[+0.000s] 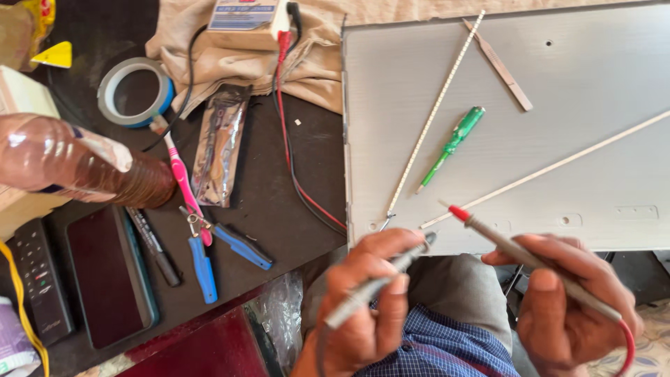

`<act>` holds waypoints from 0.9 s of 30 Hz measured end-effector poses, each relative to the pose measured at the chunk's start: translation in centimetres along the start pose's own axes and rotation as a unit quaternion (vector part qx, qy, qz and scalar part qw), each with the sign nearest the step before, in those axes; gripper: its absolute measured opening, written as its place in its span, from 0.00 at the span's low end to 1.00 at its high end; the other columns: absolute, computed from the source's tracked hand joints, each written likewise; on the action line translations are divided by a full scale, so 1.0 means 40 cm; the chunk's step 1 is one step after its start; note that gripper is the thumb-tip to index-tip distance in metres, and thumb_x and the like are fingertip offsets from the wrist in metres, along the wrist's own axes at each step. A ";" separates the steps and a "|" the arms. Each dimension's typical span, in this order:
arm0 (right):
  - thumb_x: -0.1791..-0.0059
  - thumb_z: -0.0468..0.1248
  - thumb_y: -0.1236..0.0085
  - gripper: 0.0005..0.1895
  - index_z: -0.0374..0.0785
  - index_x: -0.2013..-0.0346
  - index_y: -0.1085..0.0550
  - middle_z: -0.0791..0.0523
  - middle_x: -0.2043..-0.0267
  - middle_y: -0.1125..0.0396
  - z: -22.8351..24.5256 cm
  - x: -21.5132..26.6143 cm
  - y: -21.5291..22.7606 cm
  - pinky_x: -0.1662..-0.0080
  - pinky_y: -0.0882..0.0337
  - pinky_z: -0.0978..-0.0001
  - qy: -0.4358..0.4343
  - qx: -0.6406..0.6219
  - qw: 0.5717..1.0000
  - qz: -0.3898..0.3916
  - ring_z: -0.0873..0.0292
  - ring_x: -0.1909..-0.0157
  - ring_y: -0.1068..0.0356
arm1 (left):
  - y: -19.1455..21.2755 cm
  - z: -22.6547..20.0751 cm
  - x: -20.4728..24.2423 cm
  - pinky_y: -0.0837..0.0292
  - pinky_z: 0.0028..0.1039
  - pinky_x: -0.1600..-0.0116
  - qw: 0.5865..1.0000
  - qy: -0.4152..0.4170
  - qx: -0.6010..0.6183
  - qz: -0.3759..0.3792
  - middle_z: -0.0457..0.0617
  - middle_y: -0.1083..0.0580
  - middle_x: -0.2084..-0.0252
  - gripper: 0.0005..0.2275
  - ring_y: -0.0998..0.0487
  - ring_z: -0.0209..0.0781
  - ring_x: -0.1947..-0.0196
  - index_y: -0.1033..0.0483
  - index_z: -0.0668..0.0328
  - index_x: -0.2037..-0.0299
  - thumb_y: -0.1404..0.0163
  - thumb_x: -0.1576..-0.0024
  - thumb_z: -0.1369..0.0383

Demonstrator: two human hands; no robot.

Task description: The person uses a soldering iron and solder wire to attach wires to the ends of LED strips. They repeatedly pick up the strips, align the wires, and apply solder to create connections. The person also uses a multimeter to test the electrical continuity of the soldered joints.

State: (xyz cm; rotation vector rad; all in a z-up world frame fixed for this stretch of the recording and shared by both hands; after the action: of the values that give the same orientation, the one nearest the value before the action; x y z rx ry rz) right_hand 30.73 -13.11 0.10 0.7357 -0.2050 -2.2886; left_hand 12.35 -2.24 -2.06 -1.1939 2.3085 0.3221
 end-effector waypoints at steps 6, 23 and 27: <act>0.51 0.27 0.39 0.10 0.24 0.58 0.28 0.43 0.65 0.29 0.005 -0.061 -0.014 0.67 0.28 0.73 -0.014 0.049 0.999 0.003 0.57 0.67 0.27 | -0.033 0.013 0.002 0.21 0.41 0.38 0.992 -0.039 -0.113 0.036 0.66 0.25 0.45 0.17 0.19 0.61 0.43 0.43 0.62 0.47 0.45 0.35 0.80; 0.54 0.27 0.41 0.08 0.24 0.62 0.24 0.44 0.69 0.28 -0.026 -0.106 -0.023 0.70 0.34 0.70 -0.032 0.061 0.997 0.040 0.58 0.71 0.28 | -0.073 0.018 0.008 0.19 0.45 0.36 0.968 -0.087 -0.215 0.099 0.67 0.26 0.43 0.13 0.21 0.65 0.39 0.41 0.64 0.52 0.44 0.36 0.78; 0.52 0.28 0.44 0.04 0.28 0.66 0.24 0.48 0.72 0.29 -0.039 -0.092 -0.008 0.71 0.35 0.73 -0.094 0.083 0.990 0.066 0.60 0.76 0.32 | -0.073 0.027 0.017 0.22 0.44 0.37 0.969 -0.093 -0.209 0.095 0.67 0.26 0.43 0.13 0.21 0.65 0.39 0.40 0.65 0.52 0.44 0.36 0.79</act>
State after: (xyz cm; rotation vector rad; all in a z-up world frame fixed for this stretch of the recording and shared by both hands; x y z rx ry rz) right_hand 33.56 -10.30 0.35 0.5685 -0.5211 -2.2326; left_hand 14.75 -3.94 -3.26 -1.0727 2.2540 0.9886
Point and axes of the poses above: each hand's wrist, its own x-axis away from the middle knuckle, its own y-axis out of the back of the hand, z = x × y, the point moved 8 cm from there along -x, towards the middle knuckle
